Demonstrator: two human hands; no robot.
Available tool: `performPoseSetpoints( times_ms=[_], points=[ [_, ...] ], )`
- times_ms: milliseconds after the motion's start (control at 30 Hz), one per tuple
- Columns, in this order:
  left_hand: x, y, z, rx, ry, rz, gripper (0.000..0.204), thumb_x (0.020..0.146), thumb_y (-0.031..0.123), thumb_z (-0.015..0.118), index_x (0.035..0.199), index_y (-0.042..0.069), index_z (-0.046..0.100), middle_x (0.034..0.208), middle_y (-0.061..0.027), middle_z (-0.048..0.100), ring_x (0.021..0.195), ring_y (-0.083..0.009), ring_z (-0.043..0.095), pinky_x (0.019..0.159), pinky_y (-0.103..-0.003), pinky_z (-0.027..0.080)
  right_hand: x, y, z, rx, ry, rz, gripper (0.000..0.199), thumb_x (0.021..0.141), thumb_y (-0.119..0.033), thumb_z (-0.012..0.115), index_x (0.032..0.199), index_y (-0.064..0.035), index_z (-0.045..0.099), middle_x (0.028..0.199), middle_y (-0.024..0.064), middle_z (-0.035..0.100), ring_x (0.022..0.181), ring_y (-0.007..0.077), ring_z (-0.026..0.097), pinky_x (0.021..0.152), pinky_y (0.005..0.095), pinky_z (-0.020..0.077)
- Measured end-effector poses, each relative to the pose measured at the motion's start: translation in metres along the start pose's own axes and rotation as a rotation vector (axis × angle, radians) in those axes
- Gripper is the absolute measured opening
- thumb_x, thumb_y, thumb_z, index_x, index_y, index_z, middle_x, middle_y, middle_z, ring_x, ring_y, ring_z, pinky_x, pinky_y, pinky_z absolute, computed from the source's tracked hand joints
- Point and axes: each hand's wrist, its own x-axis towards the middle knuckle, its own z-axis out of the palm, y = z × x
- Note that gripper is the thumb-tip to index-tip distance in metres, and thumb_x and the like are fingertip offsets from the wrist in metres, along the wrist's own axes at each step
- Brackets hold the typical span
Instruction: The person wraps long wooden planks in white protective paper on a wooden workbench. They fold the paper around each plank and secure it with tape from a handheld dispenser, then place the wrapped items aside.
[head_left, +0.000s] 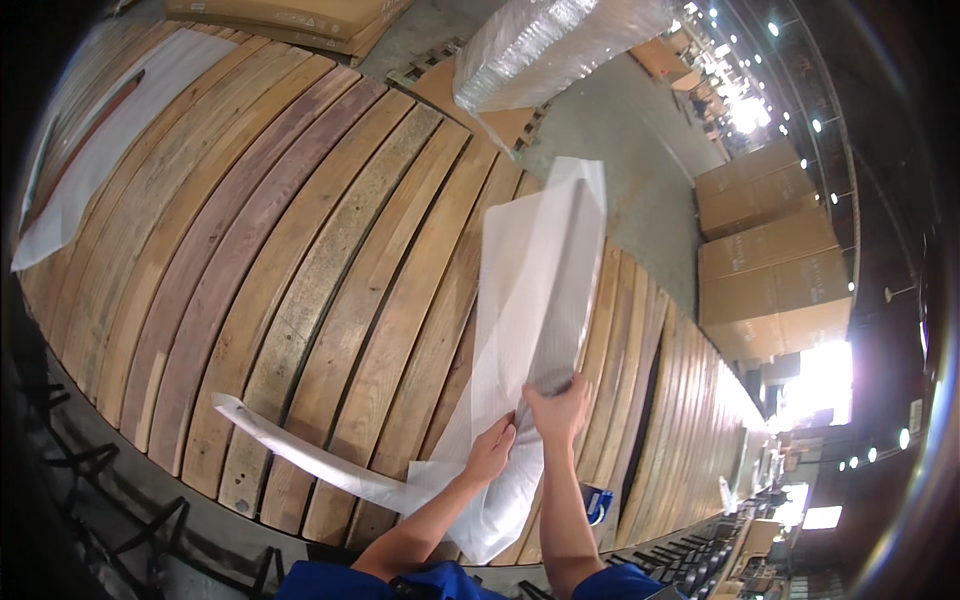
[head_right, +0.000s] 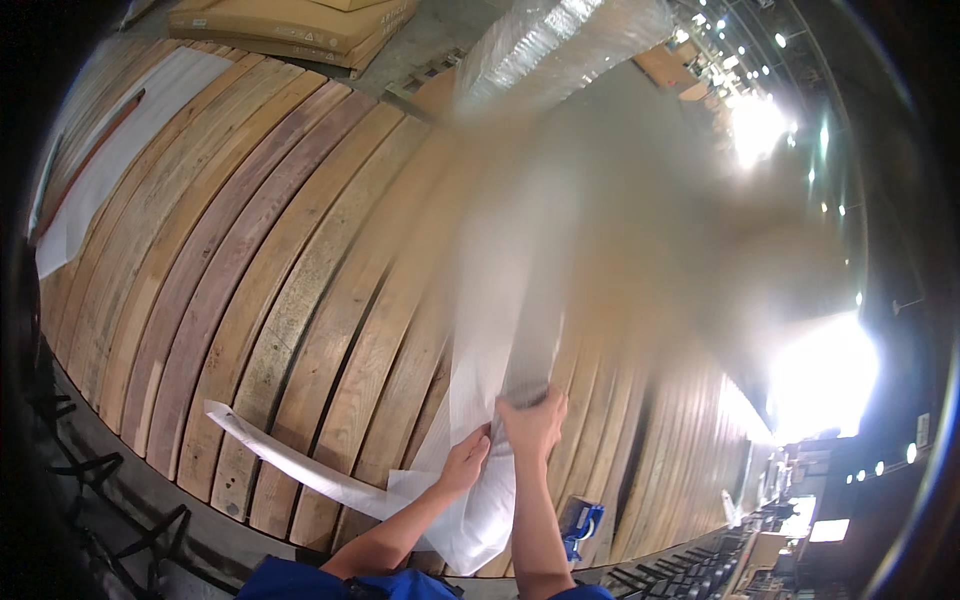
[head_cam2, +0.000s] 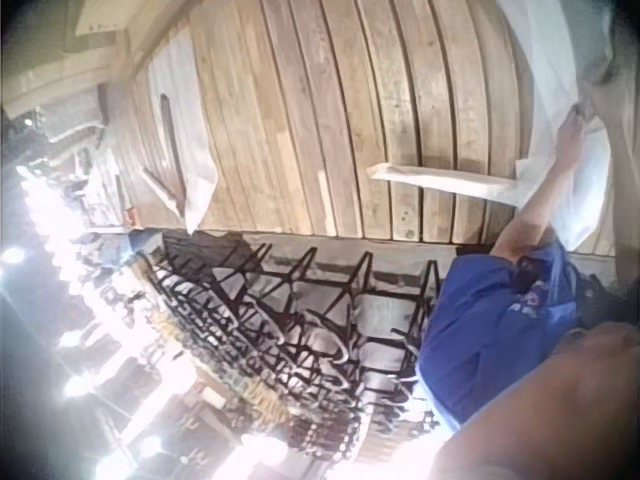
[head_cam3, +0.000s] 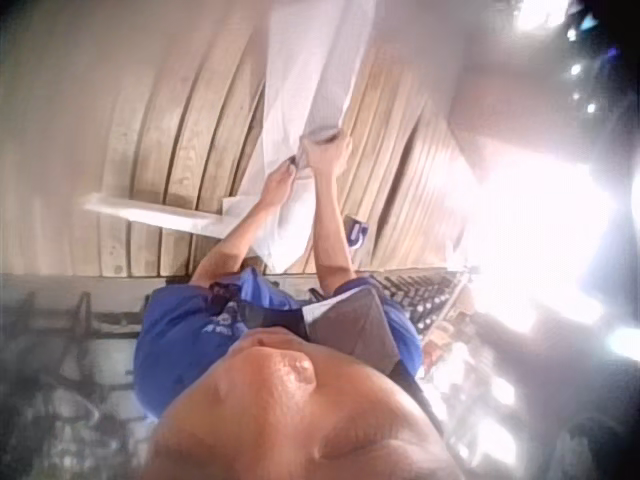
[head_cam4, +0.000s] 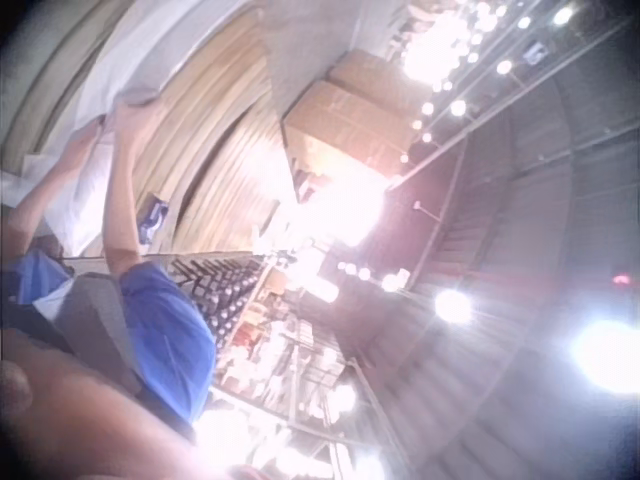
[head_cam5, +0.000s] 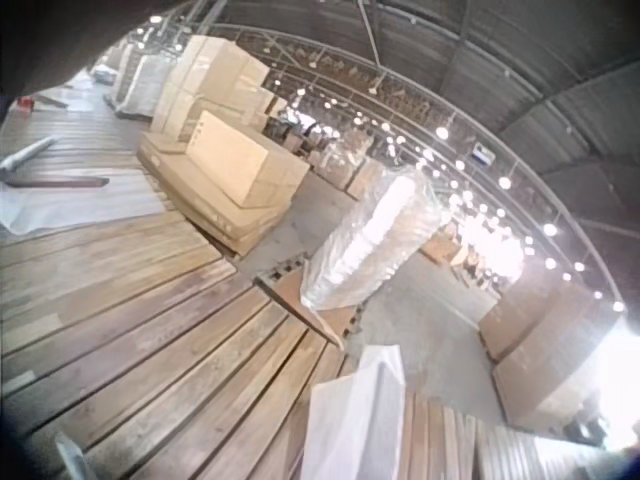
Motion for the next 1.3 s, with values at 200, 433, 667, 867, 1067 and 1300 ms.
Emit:
performPoseSetpoints(
  times_ms=[200,433,667,867,1067,1300],
  points=[
    [-0.051,0.083,0.012,0.079,-0.201,0.152,0.054,0.091,0.026,0.074,0.133,-0.002,0.056,0.115,-0.0157,0.07,0.107,-0.0201,0.066,0.096,-0.034,0.049,-0.072,0.052,-0.098,0.393,-0.102,-0.156,0.069,0.081,-0.038,0.078,0.132,0.0009,0.053,0.116,0.0127,0.064,0.108,0.0276,0.063,0.095,0.041,0.0506],
    [-0.115,0.125,0.023,0.266,-0.257,0.081,0.061,0.074,0.045,0.087,0.108,0.001,0.062,0.096,-0.0129,0.07,0.089,-0.02,0.067,0.082,-0.033,0.052,0.002,-0.022,-0.137,1.357,-0.589,0.136,0.042,0.104,-0.034,0.048,0.133,-0.0045,0.056,0.111,0.0091,0.067,0.1,0.0251,0.065,0.095,0.0421,0.051],
    [-0.171,0.161,0.025,0.191,-0.35,0.168,0.047,0.076,0.022,0.09,0.11,0.002,0.063,0.094,-0.0053,0.068,0.089,-0.0113,0.063,0.083,-0.028,0.05,0.068,-0.112,-0.089,1.717,-2.169,-0.373,0.052,0.105,-0.055,0.038,0.133,-0.0154,0.056,0.107,0.0067,0.064,0.094,0.0275,0.062,0.09,0.0538,0.0495],
    [-0.19,0.14,0.031,0.187,-0.363,0.09,0.045,0.078,0.015,0.088,0.116,0.002,0.065,0.107,-0.006,0.071,0.102,-0.0111,0.064,0.09,-0.03,0.052,0.046,-0.086,-0.17,1.651,-0.797,-0.137,0.031,0.107,-0.032,0.049,0.12,-0.0075,0.063,0.101,0.0031,0.064,0.086,0.0189,0.061,0.084,0.0384,0.0536],
    [-0.171,0.13,-0.002,0.158,-0.024,0.15,0.08,0.083,0.0,0.078,0.148,0.0,0.033,0.143,-0.0149,0.05,0.125,-0.0266,0.053,0.111,-0.04,0.041,-0.009,-0.026,-0.281,1.555,-0.226,-0.281,0.024,0.107,-0.027,0.053,0.099,-0.0064,0.063,0.087,0.0043,0.067,0.076,0.0156,0.063,0.069,0.0326,0.0532],
    [-0.145,0.149,0.005,0.004,-0.275,0.212,0.086,0.09,0.018,0.077,0.151,-0.004,0.022,0.15,-0.0197,0.042,0.134,-0.0363,0.046,0.114,-0.05,0.039,-0.103,0.023,-0.351,1.459,-0.005,-0.454,0.036,0.109,-0.032,0.047,0.097,-0.0018,0.062,0.085,0.0058,0.071,0.076,0.0111,0.067,0.068,0.0296,0.0557]
  ],
)
